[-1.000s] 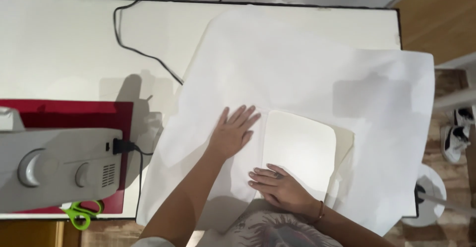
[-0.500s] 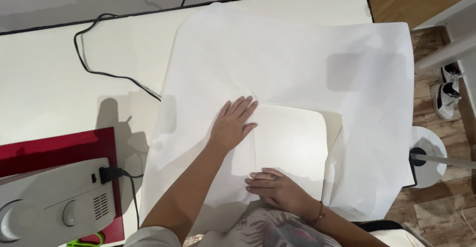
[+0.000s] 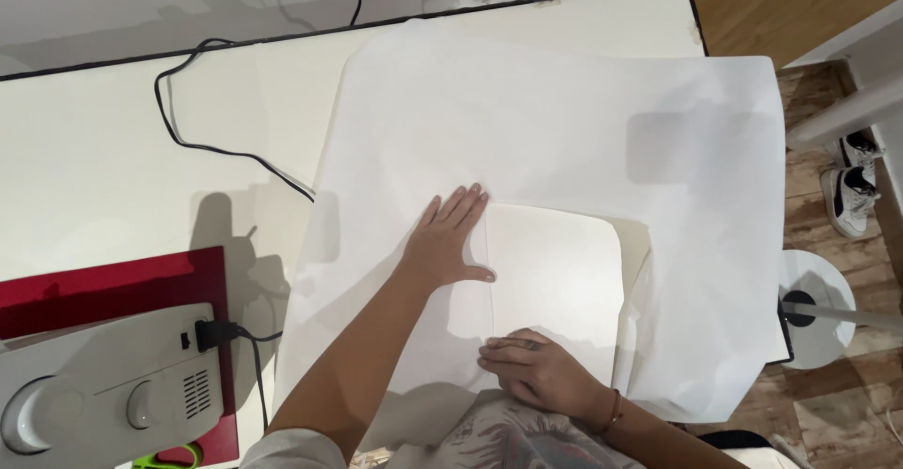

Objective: The person folds a large white fabric on a table, smoothing it out and aligning the edges. They fold the fabric in half multiple times, adjusting the layers to create a neat stack.

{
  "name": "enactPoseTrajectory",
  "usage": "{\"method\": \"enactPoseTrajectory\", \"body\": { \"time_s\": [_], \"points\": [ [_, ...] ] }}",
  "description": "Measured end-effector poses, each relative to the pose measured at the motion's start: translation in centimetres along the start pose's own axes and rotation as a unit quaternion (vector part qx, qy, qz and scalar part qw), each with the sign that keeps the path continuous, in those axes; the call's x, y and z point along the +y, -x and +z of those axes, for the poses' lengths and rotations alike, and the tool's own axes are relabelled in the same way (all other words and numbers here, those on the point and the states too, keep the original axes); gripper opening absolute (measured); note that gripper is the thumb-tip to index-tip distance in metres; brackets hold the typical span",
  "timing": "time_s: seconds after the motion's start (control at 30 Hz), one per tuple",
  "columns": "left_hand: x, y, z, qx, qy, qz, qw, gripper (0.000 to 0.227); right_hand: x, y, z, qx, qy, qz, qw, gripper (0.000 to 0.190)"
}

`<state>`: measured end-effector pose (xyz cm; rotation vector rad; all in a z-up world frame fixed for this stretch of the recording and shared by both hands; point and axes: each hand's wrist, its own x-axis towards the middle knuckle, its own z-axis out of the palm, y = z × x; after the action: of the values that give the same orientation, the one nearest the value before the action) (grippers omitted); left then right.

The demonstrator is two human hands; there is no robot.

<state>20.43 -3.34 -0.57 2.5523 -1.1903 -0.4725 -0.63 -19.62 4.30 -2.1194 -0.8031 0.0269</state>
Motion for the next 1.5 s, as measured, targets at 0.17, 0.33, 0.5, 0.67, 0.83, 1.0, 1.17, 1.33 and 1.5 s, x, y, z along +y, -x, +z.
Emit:
{"method": "enactPoseTrajectory", "body": {
  "time_s": [0.17,0.33,0.5,0.67,0.83,1.0,1.17,1.33,1.5],
  "points": [
    [1.6,-0.1,-1.4,-0.061,-0.03,-0.039,0.997,0.127,0.4,0.9,0.7,-0.001,-0.015,0.007,1.0,0.027],
    [1.4,-0.1,-1.4,-0.021,-0.02,-0.032,0.999,0.122,1.3,-2.2,-0.3,0.027,0.003,-0.001,1.0,0.027],
    [2.2,0.3,-3.4,-0.112,-0.035,-0.045,0.992,0.122,6.1,-3.2,3.0,0.051,0.193,0.051,0.978,0.032],
    [-0.1,-0.6,1.0,0.034,-0.051,-0.01,0.998,0.092,3.0,-3.3,1.2,-0.004,0.249,0.09,0.964,0.052],
    [-0.5,-1.2,3.7,0.237,-0.088,0.005,0.967,0.063,1.8,-1.5,1.8,-0.018,0.238,0.09,0.967,0.059],
    [0.7,-2.4,4.3,0.248,-0.066,-0.075,0.964,0.051,1.5,1.2,2.7,-0.078,0.215,0.072,0.971,0.055],
    [1.3,-3.5,4.0,0.229,-0.046,-0.11,0.966,0.051,1.6,2.1,1.5,-0.108,0.138,0.032,0.984,0.047],
    [0.6,-2.9,1.7,0.173,-0.044,-0.078,0.981,0.073,2.2,3.0,1.8,-0.125,0.128,-0.013,0.984,0.043],
    [1.4,-2.5,-1.7,-0.023,0.004,-0.087,0.996,0.136,2.2,2.5,1.1,-0.14,0.097,-0.018,0.985,0.042]
  ]
}}
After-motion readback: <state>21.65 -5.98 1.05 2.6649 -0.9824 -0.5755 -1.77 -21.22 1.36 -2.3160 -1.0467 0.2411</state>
